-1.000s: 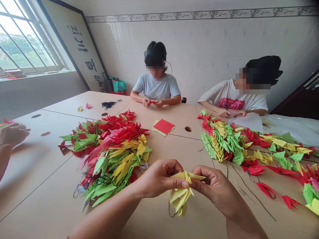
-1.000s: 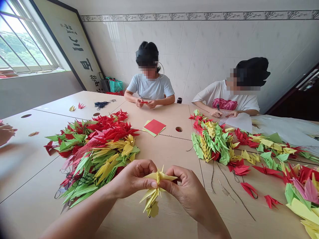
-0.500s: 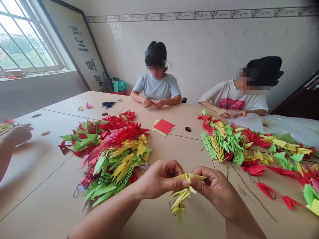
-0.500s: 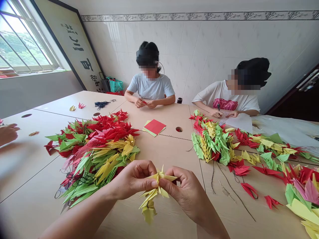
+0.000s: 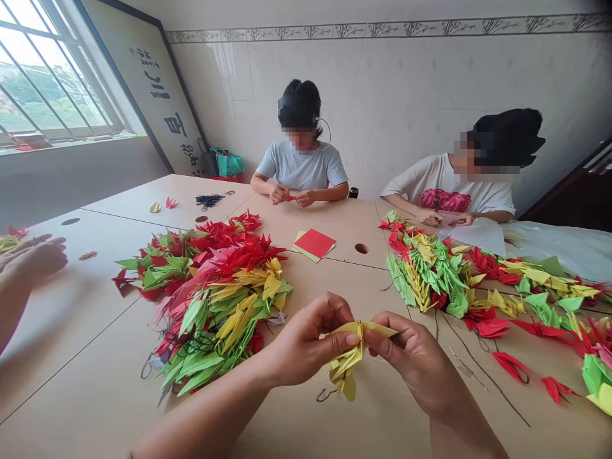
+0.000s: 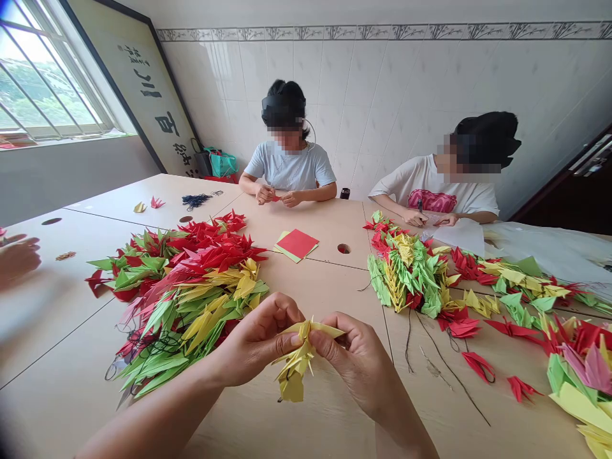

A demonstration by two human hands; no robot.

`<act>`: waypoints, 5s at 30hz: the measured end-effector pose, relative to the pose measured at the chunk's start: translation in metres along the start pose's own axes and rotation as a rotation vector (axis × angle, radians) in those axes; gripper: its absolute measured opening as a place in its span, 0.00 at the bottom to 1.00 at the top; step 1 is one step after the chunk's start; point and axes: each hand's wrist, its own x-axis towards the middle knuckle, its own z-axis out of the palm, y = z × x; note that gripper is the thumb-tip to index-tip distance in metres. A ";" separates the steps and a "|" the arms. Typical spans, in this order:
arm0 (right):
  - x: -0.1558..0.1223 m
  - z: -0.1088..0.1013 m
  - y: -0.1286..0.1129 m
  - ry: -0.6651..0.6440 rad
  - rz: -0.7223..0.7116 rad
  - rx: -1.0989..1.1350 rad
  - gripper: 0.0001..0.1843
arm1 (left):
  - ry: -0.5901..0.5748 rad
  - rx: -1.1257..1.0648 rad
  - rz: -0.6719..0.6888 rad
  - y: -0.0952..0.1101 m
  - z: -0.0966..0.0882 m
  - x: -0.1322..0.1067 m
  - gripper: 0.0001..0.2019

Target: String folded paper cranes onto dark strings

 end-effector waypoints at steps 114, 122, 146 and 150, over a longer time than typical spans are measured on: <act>0.000 0.003 -0.005 -0.035 0.037 -0.120 0.13 | 0.014 -0.088 -0.203 0.005 -0.003 0.003 0.16; -0.002 0.004 -0.005 -0.028 0.051 -0.152 0.17 | 0.026 -0.104 -0.182 0.003 -0.001 0.002 0.16; -0.003 0.001 -0.007 -0.005 0.015 -0.159 0.14 | 0.020 -0.150 -0.144 0.007 -0.001 0.002 0.14; -0.005 0.003 -0.009 -0.031 0.035 -0.152 0.12 | 0.021 -0.139 -0.164 0.006 0.001 0.002 0.16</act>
